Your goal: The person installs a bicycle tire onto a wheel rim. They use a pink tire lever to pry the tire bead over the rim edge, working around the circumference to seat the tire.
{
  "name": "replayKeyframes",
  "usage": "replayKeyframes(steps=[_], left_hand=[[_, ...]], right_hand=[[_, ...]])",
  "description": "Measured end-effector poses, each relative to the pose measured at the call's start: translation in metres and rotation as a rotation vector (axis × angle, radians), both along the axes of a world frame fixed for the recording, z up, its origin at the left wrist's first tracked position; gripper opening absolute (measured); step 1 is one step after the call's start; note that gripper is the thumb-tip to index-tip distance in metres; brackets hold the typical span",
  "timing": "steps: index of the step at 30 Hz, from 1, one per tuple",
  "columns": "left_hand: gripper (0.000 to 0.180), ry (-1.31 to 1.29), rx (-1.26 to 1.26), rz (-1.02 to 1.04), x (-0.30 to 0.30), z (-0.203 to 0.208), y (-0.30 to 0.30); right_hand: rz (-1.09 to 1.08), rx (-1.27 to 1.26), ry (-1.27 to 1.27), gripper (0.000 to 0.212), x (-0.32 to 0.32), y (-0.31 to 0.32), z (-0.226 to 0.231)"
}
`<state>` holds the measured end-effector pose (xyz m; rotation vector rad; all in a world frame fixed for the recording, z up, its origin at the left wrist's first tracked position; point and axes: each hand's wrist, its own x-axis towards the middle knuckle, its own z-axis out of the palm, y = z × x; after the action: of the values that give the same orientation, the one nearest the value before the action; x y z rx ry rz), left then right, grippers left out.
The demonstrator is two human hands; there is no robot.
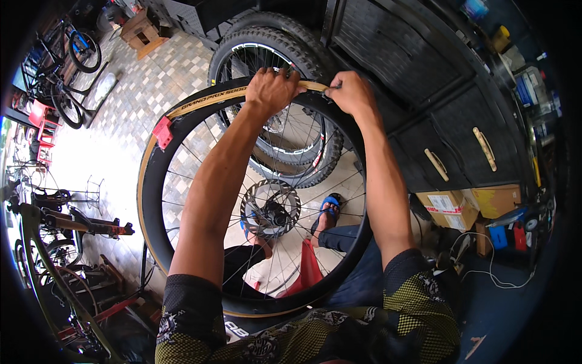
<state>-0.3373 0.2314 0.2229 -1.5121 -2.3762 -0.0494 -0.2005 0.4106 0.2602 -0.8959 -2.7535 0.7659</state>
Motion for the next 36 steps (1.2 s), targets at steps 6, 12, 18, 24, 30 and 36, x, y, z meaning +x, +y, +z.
replayKeyframes(steps=[6, 12, 18, 24, 30, 36], left_hand=[[0.051, 0.041, 0.026, -0.013, -0.005, -0.006, -0.002], [0.05, -0.097, -0.071, 0.029, -0.001, 0.008, -0.002], [0.053, -0.123, -0.064, 0.032, 0.003, 0.011, 0.002], [0.054, -0.162, -0.13, 0.096, 0.012, 0.021, 0.005], [0.049, -0.174, -0.112, 0.119, 0.02, 0.03, 0.009], [0.054, -0.14, -0.073, 0.199, 0.028, 0.023, -0.001]], right_hand=[[0.189, -0.191, -0.224, 0.025, -0.04, 0.041, 0.012], [0.227, -0.42, -0.448, 0.027, -0.078, 0.072, 0.008], [0.261, -0.689, -0.395, 0.031, -0.081, 0.094, -0.004], [0.431, -0.27, -0.004, 0.038, -0.028, 0.063, -0.012], [0.42, 0.357, 0.515, 0.01, 0.073, -0.051, -0.068], [0.488, 0.172, 0.736, 0.007, 0.111, -0.055, -0.051]])
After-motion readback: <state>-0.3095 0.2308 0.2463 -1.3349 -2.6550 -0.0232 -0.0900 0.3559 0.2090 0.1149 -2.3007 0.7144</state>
